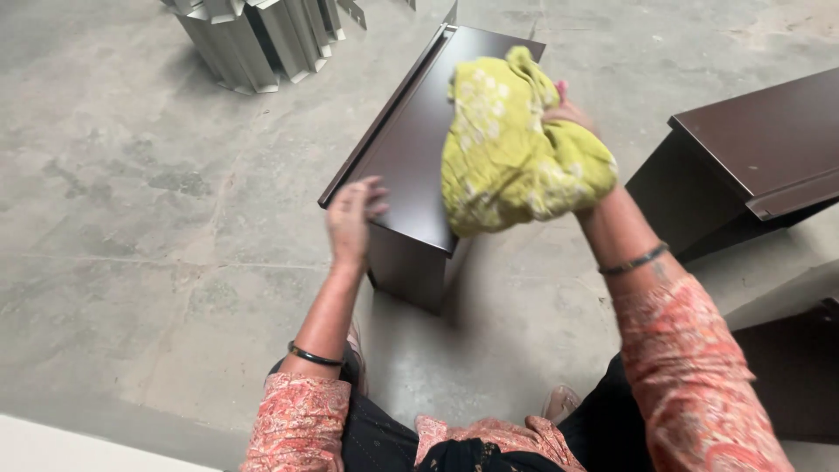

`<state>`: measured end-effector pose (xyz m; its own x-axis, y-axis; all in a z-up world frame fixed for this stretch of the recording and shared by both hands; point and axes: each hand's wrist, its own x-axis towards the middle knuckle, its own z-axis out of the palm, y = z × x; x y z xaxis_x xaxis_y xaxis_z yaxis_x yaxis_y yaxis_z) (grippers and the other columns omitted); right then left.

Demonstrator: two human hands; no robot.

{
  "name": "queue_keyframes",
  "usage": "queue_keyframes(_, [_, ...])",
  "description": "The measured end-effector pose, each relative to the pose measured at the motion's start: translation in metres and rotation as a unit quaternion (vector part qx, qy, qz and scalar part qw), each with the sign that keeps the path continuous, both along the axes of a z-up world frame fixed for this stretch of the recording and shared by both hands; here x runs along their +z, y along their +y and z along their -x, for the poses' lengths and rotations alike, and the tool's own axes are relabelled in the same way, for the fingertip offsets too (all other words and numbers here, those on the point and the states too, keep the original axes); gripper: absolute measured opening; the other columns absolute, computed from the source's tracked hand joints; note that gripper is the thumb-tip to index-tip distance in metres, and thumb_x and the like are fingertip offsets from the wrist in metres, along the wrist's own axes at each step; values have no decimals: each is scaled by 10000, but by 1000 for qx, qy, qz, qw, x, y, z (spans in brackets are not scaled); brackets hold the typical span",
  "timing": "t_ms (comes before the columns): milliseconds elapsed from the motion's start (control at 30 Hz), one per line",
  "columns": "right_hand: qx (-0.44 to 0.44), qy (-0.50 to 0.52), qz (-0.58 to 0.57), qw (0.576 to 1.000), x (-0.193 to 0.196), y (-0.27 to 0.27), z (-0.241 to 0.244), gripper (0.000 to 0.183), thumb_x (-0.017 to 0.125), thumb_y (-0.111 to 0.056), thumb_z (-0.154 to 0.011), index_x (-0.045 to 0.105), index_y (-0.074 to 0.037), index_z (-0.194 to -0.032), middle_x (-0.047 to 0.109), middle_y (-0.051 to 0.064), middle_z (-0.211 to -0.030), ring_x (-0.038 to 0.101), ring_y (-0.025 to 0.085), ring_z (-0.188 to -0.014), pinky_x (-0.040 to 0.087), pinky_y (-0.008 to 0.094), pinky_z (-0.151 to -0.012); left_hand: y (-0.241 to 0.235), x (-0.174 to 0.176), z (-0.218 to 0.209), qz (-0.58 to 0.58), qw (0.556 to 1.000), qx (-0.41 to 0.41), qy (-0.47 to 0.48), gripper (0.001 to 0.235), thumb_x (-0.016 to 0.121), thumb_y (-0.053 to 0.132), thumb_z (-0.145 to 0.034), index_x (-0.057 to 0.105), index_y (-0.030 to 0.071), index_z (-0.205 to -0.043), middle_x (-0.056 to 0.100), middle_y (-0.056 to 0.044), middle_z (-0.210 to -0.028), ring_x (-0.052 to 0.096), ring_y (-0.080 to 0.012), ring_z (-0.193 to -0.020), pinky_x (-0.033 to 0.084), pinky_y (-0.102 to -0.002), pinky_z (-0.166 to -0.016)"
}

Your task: The person is cleaning metal furniture components using a cloth.

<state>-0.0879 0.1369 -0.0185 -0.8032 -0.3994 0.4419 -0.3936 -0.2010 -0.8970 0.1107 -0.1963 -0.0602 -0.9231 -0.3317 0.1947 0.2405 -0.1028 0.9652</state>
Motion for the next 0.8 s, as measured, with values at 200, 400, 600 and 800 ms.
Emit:
queue_keyframes(200, [65,60,-197,976,-26,-89,34,442,679,-235,-984,574,-31,-1361,626,209,-1337,640,330,-1249,430,496,-1163,-78,-33,-1,16,977,207,-42,372,531,292,-1068,693,33,-1280,670,-124,-1246,606,-191,-1102,517,-311,-890])
queue_keyframes(400, [-179,187,-417,871,17,-128,-44,706,692,-427,-956,436,-138,-1547,373,246,-1590,434,436,-1421,398,505,-1169,-101,-72,7,79,967,217,-111,524,519,392,-1022,604,4,-1364,644,-151,-1376,578,-249,-1311,419,-357,-1088])
queue_keyframes(600, [-26,201,-613,764,7,-187,-83,885,399,-831,-840,194,-444,-1609,-2,190,-1713,68,538,-1521,77,837,-1083,-82,-44,4,97,961,212,-146,583,495,445,-1018,564,15,-1407,592,-185,-1447,533,-304,-1375,384,-378,-1133])
queue_keyframes(800, [38,344,-629,696,-14,-202,-100,971,427,-915,-786,277,-400,-1595,96,223,-1680,172,568,-1472,141,795,-1082,-56,-21,1,257,938,204,-111,559,444,406,-1059,508,29,-1466,469,-218,-1552,354,-379,-1490,274,-478,-1217])
